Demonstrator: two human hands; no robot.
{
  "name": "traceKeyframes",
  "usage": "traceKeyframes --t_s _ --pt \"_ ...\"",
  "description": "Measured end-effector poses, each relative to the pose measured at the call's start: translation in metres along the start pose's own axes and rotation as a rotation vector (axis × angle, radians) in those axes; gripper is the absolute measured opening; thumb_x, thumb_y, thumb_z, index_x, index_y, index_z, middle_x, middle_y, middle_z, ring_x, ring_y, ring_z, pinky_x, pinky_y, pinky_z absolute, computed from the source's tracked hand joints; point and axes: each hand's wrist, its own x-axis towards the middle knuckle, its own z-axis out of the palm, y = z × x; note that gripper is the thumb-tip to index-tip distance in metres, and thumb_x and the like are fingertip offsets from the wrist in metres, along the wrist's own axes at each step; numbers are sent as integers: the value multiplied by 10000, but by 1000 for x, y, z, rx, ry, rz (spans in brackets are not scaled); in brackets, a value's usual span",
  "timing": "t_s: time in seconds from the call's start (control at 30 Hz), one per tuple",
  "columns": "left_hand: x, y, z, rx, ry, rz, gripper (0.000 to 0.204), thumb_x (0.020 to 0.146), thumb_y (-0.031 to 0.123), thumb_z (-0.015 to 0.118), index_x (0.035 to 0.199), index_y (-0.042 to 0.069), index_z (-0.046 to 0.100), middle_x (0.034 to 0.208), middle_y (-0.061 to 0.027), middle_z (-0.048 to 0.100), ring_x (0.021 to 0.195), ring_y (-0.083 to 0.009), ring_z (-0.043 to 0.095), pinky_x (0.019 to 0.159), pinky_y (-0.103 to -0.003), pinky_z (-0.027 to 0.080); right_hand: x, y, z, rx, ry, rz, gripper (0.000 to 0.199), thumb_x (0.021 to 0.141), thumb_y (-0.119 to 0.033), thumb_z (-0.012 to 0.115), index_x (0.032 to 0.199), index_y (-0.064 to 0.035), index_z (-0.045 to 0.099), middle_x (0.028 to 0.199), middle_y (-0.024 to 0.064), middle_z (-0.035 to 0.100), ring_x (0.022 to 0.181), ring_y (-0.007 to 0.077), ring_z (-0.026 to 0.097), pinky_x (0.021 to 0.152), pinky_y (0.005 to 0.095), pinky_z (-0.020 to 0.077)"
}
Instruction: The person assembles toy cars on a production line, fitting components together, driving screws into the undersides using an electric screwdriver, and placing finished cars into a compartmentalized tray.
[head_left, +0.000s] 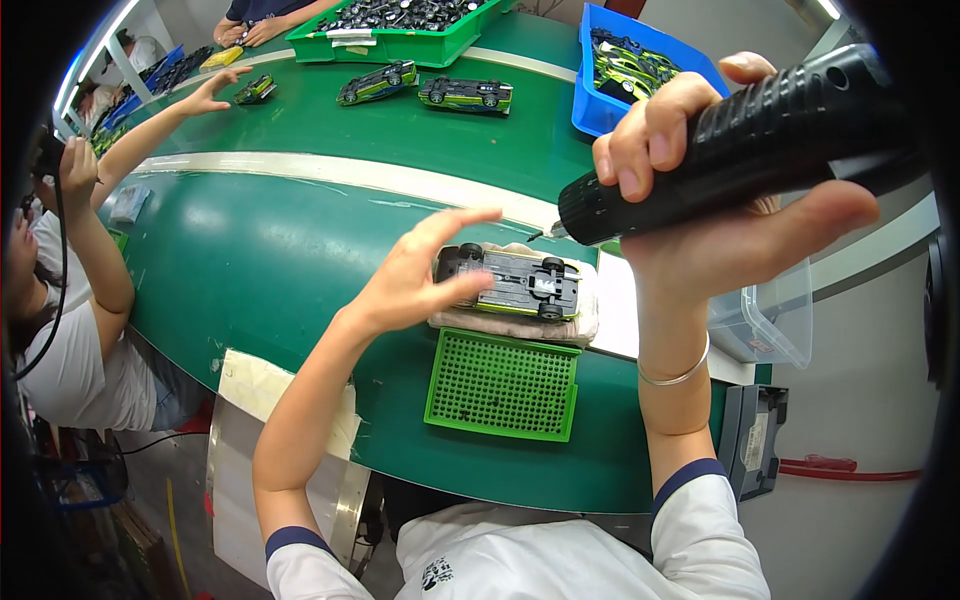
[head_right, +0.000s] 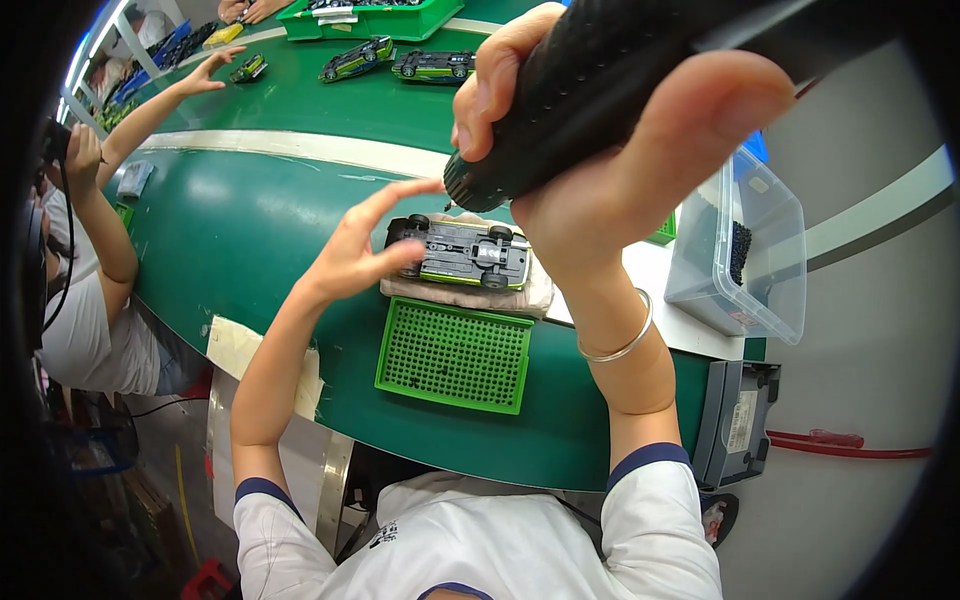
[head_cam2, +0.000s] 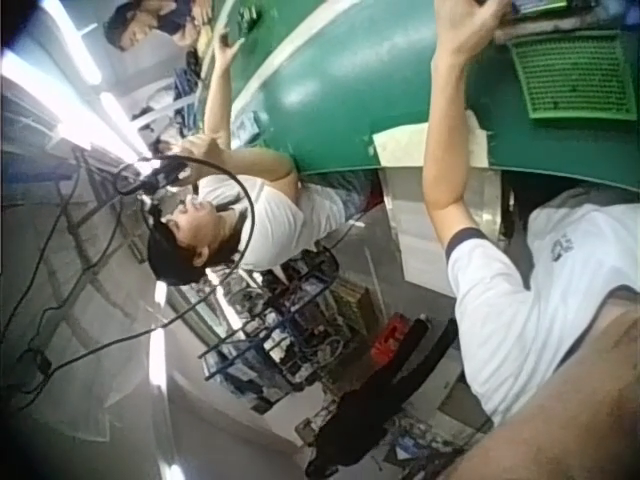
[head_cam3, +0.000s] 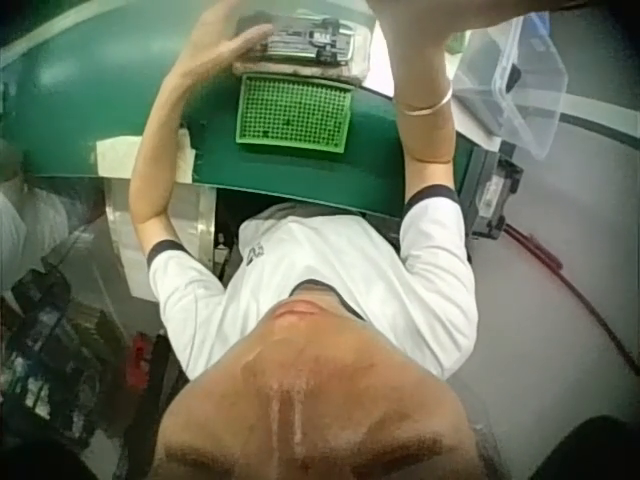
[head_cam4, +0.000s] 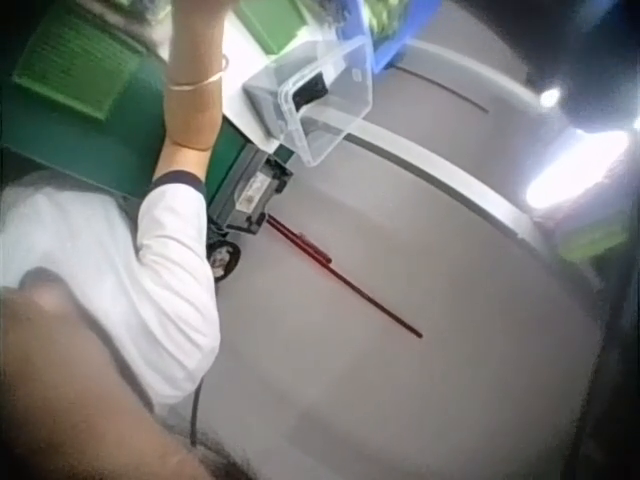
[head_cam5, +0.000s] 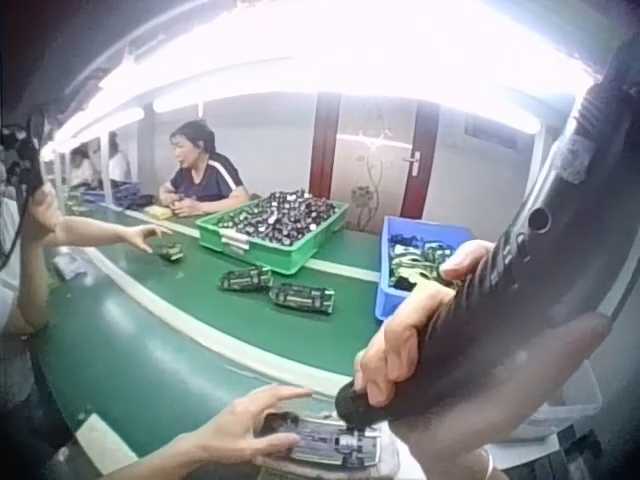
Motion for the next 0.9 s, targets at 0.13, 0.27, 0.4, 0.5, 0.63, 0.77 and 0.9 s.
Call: traceKeyframes --t_s 0.13,0.27,0.4,0.5,0.63,0.77,0.9 --pt "31 11 0 313 83 88 385 812 161 521 1169 31 461 1174 -143 492 1139 -257 431 996 -406 270 0 -2 2 1 -10 -6 874 638 -825 308 1122 -101 379 713 69 463 527 149 451 520 288 385" --pt "59 9 45 594 85 309 350 875 282 422 1126 47 490 1160 -131 506 1156 -256 412 1029 -467 189 4 -42 -9 -133 -152 -16 836 639 -779 434 1120 -96 418 727 39 433 579 132 451 543 298 375" --pt "57 8 56 663 -377 -38 410 902 359 334 1124 57 499 1141 -121 520 1125 -243 435 1040 -502 134 1 -53 -5 -134 -86 -18 793 674 -721 470 1106 -56 464 724 35 418 574 121 424 561 286 367" --pt "51 -2 60 617 -150 86 432 904 377 308 1127 59 498 1140 -123 519 1127 -230 436 1039 -515 111 1 -55 -6 -105 24 -86 777 684 -694 487 1101 -39 475 724 35 414 568 121 412 566 284 364" --pt "61 -4 40 -101 8 -23 409 911 339 305 1131 47 489 1133 -104 529 1089 -215 466 1036 -450 160 5 -49 -8 -83 -113 3 787 679 -715 477 1098 -50 451 722 37 419 576 124 438 565 282 375" --pt "50 -8 -12 -573 209 19 440 892 316 387 1202 6 419 1139 -130 519 1119 -204 437 1008 -366 248 -4 -18 7 17 -45 44 836 653 -775 422 1122 -83 383 719 50 446 555 135 471 533 285 389" --pt "-3 -25 -37 -503 -92 -124 672 705 279 672 1261 45 374 1240 -93 448 1188 -194 373 1024 -347 236 -11 26 41 -251 143 228 886 656 -809 275 1068 -26 330 621 97 464 458 172 461 440 291 407"
